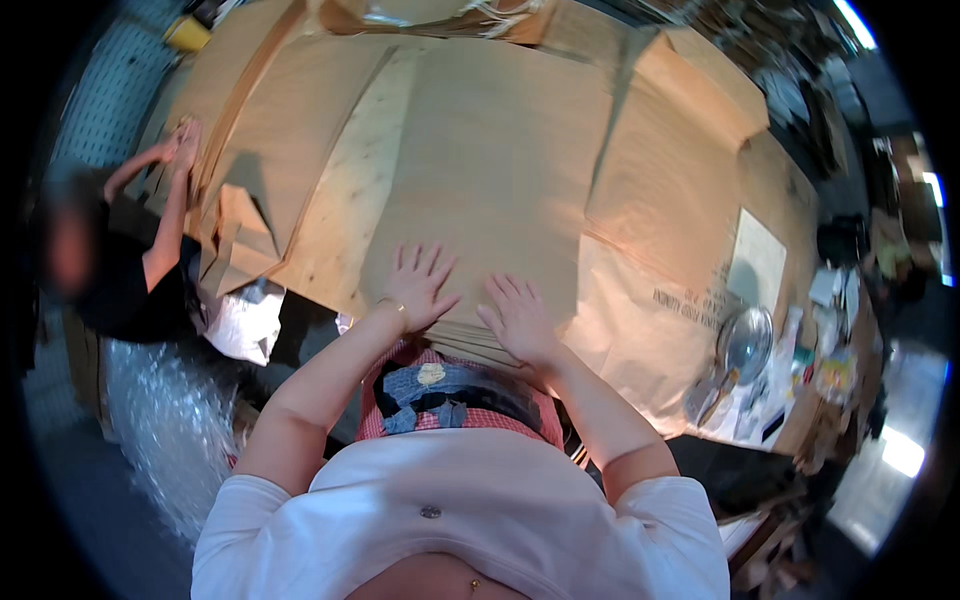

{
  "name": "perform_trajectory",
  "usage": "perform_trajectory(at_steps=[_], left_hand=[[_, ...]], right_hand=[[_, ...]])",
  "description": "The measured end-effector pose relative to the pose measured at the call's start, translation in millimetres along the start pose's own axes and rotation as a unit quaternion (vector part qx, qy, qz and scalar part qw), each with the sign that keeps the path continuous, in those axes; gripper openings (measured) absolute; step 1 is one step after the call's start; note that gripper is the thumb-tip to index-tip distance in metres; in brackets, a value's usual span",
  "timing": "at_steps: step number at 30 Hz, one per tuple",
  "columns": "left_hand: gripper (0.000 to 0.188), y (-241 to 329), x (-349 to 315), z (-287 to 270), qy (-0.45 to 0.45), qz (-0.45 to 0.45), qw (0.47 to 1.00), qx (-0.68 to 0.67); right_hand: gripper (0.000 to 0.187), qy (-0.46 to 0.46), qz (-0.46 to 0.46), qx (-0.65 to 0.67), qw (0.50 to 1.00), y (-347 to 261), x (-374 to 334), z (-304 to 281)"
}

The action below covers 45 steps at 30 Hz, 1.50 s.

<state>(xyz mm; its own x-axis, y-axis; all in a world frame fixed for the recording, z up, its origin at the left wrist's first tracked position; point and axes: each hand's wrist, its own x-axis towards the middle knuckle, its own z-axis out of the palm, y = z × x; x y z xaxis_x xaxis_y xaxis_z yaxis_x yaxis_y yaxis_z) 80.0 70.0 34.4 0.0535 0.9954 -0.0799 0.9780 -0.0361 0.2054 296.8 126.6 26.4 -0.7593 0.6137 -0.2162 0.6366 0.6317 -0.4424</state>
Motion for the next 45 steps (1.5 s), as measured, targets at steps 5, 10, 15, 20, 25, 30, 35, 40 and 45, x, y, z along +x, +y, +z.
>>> perform_trajectory(at_steps=[5, 10, 15, 20, 25, 30, 35, 40, 45], left_hand=[[0.065, 0.2, -9.9, 23.6, -0.073, -0.014, 0.997, 0.016], [0.066, -38.7, 5.8, 38.3, -0.100, -0.300, 0.946, -0.073], [0.069, -63.3, -1.7, 88.6, 0.006, -0.283, 0.946, -0.159], [0.069, -66.2, -2.1, 105.7, 0.056, -0.227, 0.954, -0.188], [0.071, -66.5, -4.2, 107.5, 0.065, -0.205, 0.958, -0.188], [0.072, -66.6, -8.1, 111.0, 0.072, -0.209, 0.956, -0.192], [0.072, -66.3, -5.0, 112.5, 0.084, -0.196, 0.956, -0.200], [0.071, -69.6, -9.2, 115.0, 0.070, -0.211, 0.960, -0.172], [0.077, -112.4, 18.5, 100.9, 0.024, -0.398, 0.803, -0.444]], right_hand=[[0.064, 0.087, 0.307, -0.075, 0.945, 30.7, 0.8, 33.3], [0.062, 0.128, 0.409, 0.177, 0.886, 55.4, -6.3, 44.5], [0.068, 0.206, 0.352, 0.152, 0.900, 74.6, -3.9, 70.1], [0.079, 0.235, 0.303, 0.138, 0.913, 87.3, 0.8, 88.6], [0.082, 0.227, 0.257, 0.168, 0.925, 93.1, -5.5, 84.7], [0.084, 0.244, 0.236, 0.142, 0.930, 99.9, -5.1, 95.2], [0.082, 0.259, 0.230, 0.145, 0.927, 101.0, -4.7, 93.4], [0.080, 0.256, 0.240, 0.124, 0.928, 98.4, -7.3, 89.8], [0.082, 0.214, 0.373, 0.294, 0.853, 122.9, 2.5, 62.6]])
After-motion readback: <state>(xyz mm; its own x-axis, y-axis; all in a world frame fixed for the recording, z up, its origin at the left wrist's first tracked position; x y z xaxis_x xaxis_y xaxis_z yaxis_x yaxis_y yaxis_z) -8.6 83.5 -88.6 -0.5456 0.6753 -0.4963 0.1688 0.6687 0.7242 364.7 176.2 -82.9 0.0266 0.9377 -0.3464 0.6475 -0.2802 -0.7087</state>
